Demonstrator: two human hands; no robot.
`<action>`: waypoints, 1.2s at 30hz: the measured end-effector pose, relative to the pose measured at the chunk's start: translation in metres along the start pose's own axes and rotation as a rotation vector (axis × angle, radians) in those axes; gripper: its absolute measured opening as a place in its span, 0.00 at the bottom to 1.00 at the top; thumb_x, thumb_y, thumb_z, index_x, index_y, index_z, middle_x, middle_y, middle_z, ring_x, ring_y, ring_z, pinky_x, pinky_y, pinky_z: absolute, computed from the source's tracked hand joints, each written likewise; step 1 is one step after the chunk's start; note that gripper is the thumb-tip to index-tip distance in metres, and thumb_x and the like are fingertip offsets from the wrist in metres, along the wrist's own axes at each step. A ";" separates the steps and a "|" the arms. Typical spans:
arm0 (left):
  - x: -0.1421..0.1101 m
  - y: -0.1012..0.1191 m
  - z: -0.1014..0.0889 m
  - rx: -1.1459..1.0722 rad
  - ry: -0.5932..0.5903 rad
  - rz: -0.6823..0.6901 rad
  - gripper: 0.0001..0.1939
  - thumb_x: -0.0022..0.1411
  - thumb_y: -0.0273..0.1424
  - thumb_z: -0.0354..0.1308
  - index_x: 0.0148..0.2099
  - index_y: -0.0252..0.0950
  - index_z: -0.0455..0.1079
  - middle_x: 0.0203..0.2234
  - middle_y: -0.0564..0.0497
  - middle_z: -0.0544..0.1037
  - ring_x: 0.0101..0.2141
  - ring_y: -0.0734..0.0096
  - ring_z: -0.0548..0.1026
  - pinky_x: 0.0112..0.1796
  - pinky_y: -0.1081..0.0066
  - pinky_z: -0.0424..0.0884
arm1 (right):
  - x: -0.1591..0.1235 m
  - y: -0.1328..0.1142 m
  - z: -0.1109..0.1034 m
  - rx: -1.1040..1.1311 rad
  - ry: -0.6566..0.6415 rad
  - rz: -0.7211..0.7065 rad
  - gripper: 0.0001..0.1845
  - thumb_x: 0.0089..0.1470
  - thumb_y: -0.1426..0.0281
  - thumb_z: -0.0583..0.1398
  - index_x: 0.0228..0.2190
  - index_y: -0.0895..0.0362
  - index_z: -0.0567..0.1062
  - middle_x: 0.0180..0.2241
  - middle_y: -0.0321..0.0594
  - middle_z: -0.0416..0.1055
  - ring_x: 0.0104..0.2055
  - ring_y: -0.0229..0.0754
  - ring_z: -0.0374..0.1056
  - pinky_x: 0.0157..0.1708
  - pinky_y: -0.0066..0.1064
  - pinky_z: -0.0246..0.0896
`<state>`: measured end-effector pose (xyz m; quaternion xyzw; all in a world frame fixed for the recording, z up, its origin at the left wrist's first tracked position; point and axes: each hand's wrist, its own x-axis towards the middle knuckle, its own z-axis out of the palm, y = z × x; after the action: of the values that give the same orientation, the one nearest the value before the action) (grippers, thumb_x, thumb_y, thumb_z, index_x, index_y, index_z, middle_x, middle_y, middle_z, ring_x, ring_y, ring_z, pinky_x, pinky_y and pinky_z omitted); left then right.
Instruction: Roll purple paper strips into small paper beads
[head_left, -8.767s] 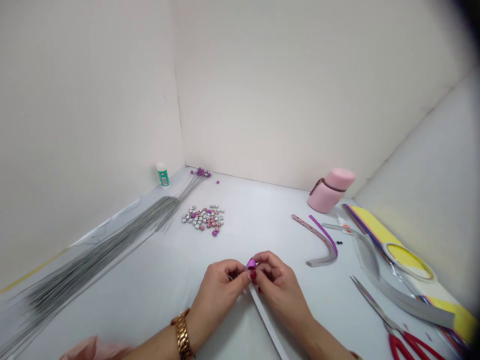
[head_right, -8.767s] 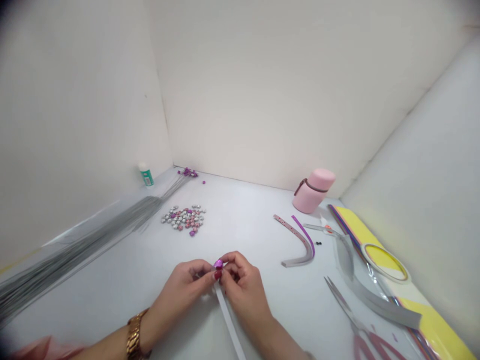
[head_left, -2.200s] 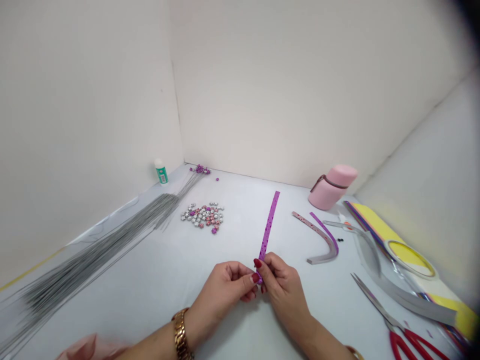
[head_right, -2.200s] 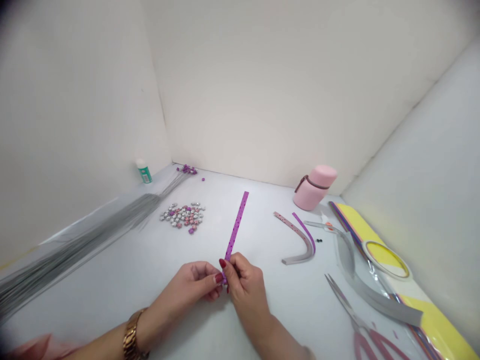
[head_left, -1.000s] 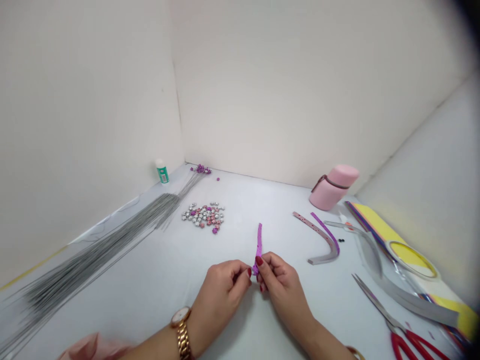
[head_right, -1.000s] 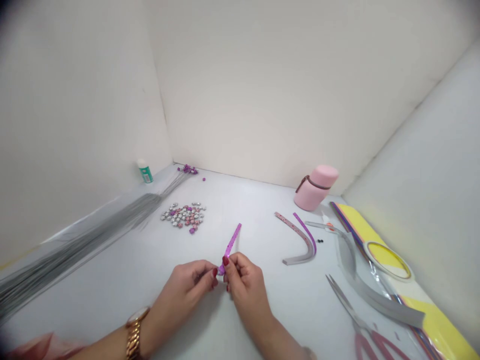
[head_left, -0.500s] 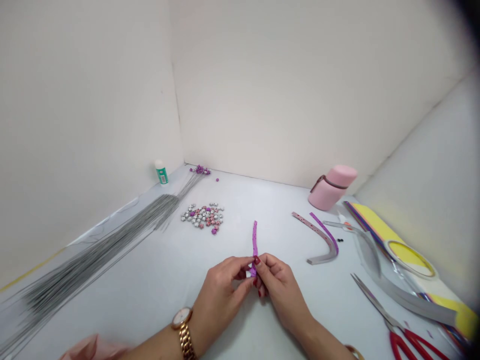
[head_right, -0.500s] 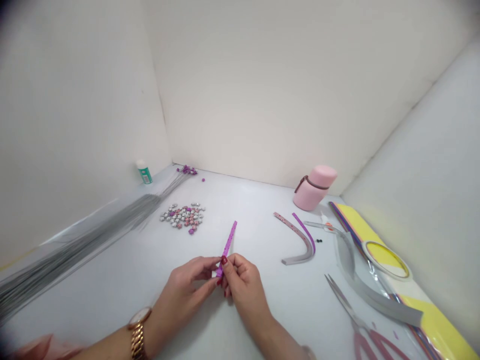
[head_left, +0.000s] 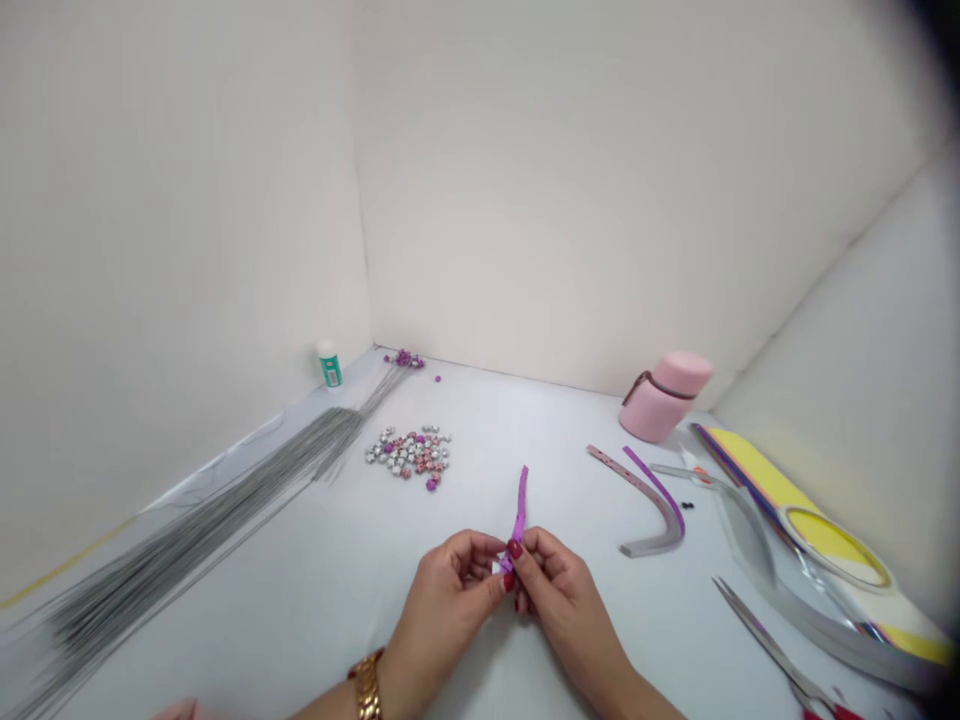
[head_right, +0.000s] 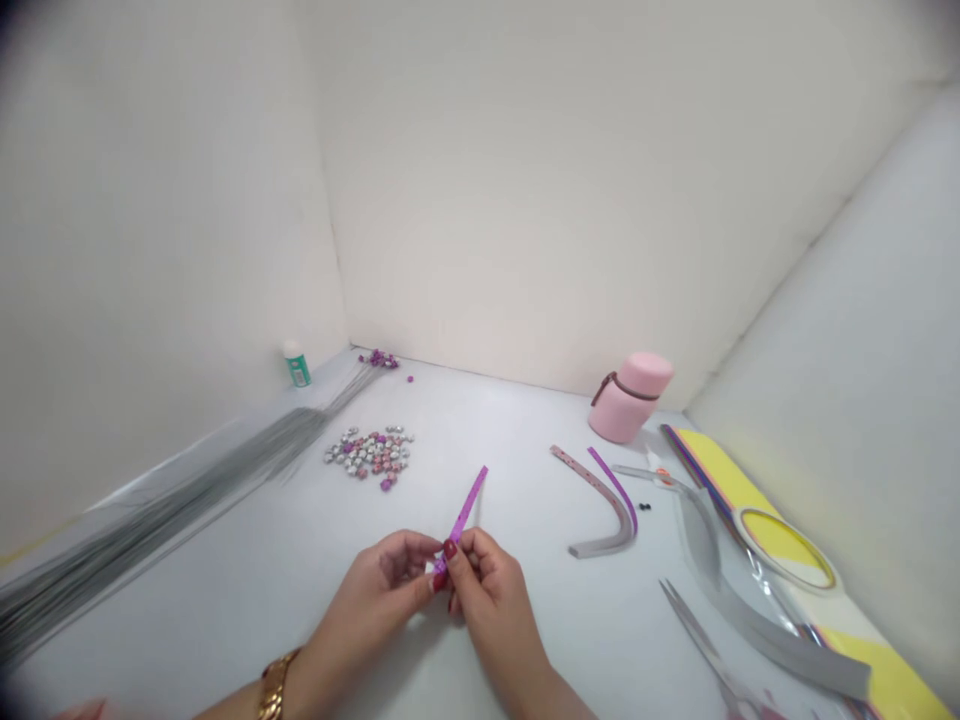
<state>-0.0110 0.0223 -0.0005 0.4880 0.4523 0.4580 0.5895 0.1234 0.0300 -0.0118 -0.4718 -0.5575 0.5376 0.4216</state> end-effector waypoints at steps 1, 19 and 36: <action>0.000 0.000 0.000 0.031 -0.005 0.023 0.07 0.52 0.27 0.57 0.34 0.30 0.71 0.24 0.48 0.77 0.26 0.69 0.73 0.29 0.73 0.67 | 0.001 0.002 0.000 0.012 0.000 0.006 0.15 0.53 0.60 0.53 0.23 0.58 0.63 0.17 0.30 0.59 0.17 0.31 0.54 0.18 0.23 0.48; -0.001 -0.003 -0.002 0.142 0.010 0.115 0.09 0.52 0.30 0.56 0.35 0.30 0.70 0.27 0.46 0.77 0.29 0.67 0.73 0.31 0.71 0.68 | 0.002 -0.003 -0.002 0.062 0.029 -0.031 0.17 0.50 0.57 0.55 0.21 0.58 0.64 0.17 0.31 0.63 0.16 0.31 0.57 0.17 0.23 0.50; 0.002 -0.011 -0.006 0.263 -0.087 0.154 0.13 0.58 0.36 0.47 0.28 0.34 0.66 0.21 0.53 0.70 0.25 0.71 0.67 0.28 0.74 0.62 | -0.001 0.000 -0.003 -0.123 0.076 -0.184 0.16 0.53 0.61 0.53 0.20 0.57 0.64 0.16 0.30 0.61 0.17 0.32 0.57 0.18 0.24 0.52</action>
<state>-0.0153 0.0239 -0.0123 0.6135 0.4436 0.4172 0.5028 0.1266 0.0294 -0.0115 -0.4636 -0.6138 0.4431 0.4604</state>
